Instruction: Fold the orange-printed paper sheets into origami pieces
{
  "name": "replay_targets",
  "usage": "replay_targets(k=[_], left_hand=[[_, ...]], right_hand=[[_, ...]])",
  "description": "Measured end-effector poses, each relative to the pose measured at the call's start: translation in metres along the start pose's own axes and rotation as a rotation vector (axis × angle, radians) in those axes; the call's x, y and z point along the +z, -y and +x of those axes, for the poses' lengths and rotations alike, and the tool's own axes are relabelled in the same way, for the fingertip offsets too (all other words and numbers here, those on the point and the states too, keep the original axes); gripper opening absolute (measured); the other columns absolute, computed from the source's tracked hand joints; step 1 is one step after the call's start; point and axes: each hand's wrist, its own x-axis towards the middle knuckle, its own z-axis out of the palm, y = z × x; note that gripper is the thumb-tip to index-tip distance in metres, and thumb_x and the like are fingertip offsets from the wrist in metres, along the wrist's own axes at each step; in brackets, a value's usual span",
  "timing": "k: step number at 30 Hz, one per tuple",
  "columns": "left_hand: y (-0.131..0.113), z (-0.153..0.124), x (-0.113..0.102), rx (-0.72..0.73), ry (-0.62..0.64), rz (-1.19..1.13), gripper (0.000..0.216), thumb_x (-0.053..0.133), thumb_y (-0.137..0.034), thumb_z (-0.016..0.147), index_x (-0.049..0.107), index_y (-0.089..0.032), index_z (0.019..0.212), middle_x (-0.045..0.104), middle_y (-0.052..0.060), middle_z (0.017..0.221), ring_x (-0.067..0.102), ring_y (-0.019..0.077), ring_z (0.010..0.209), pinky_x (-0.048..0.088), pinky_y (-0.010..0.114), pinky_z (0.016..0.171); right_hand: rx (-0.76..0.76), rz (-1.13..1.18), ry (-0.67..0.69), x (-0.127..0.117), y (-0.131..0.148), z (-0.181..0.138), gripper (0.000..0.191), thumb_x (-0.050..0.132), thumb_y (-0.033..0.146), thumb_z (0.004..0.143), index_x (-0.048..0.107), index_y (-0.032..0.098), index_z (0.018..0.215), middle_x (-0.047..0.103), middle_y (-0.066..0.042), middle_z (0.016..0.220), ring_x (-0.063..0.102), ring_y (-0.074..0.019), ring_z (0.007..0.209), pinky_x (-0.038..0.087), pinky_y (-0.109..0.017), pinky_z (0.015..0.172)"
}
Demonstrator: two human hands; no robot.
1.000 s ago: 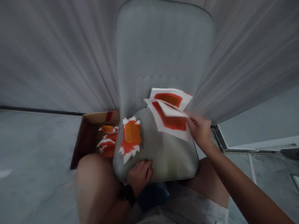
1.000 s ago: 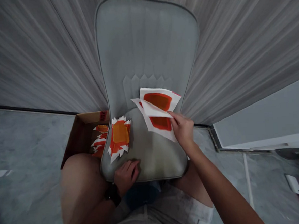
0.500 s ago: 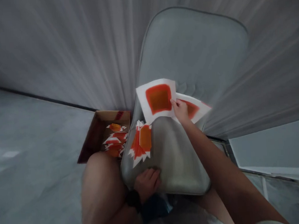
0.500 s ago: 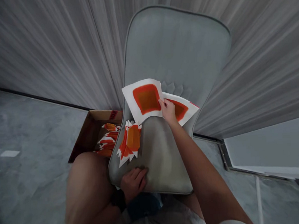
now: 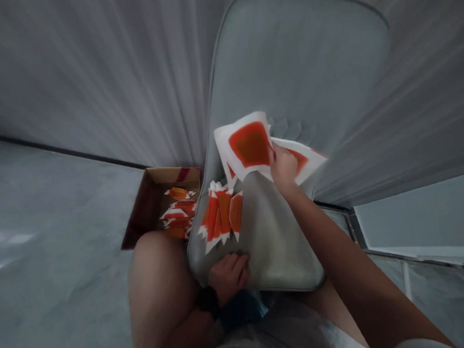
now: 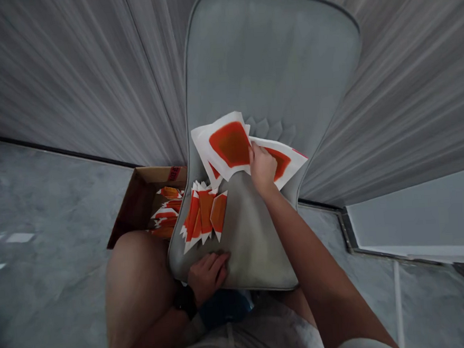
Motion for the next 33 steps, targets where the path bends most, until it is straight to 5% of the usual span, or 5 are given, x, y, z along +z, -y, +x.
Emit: replay_targets(k=[9,16,22,27,33], left_hand=[[0.001,-0.003,0.003,0.011,0.016,0.017,0.025,0.055,-0.021,0.098,0.072,-0.023,0.115,0.074,0.005,0.090,0.069,0.0184,0.078,0.051,0.033,0.066],[0.000,0.000,-0.002,-0.005,0.037,0.023,0.025,0.056,-0.020,0.098,0.073,-0.023,0.115,0.075,0.004,0.091,0.070,0.0191,0.081,0.051,0.033,0.069],[-0.004,0.005,-0.004,-0.047,0.091,0.020,0.027,0.056,-0.022,0.100,0.074,-0.022,0.119,0.076,0.006,0.096,0.072,0.0199,0.085,0.051,0.033,0.075],[-0.005,0.005,-0.003,-0.059,0.095,0.024,0.028,0.055,-0.024,0.101,0.074,-0.021,0.120,0.076,0.006,0.095,0.071,0.0203,0.084,0.052,0.033,0.076],[-0.002,0.002,0.001,-0.030,0.081,0.045,0.027,0.054,-0.022,0.100,0.073,-0.021,0.119,0.075,0.005,0.092,0.071,0.0202,0.084,0.052,0.033,0.074]], right_hand=[[0.036,0.056,-0.122,-0.056,0.008,-0.004,0.039,0.044,0.029,0.106,0.074,0.022,0.130,0.074,-0.014,0.114,0.069,-0.0280,0.101,0.051,-0.041,0.090],[0.066,0.156,-0.263,-0.121,-0.027,-0.114,0.041,0.049,0.048,0.106,0.075,0.022,0.122,0.079,-0.011,0.101,0.074,-0.0262,0.088,0.056,-0.037,0.081],[0.058,0.086,-0.234,-0.130,-0.058,-0.182,0.035,0.047,0.038,0.104,0.076,0.021,0.112,0.081,-0.011,0.105,0.076,-0.0277,0.095,0.058,-0.040,0.087],[0.116,0.218,-0.199,-0.127,-0.062,-0.160,0.032,0.050,0.035,0.101,0.075,0.022,0.114,0.080,-0.009,0.107,0.075,-0.0264,0.097,0.057,-0.040,0.090],[0.105,0.472,-0.171,-0.101,-0.054,-0.061,0.030,0.059,0.044,0.097,0.077,0.020,0.103,0.077,-0.004,0.092,0.069,-0.0204,0.084,0.054,-0.032,0.081]])
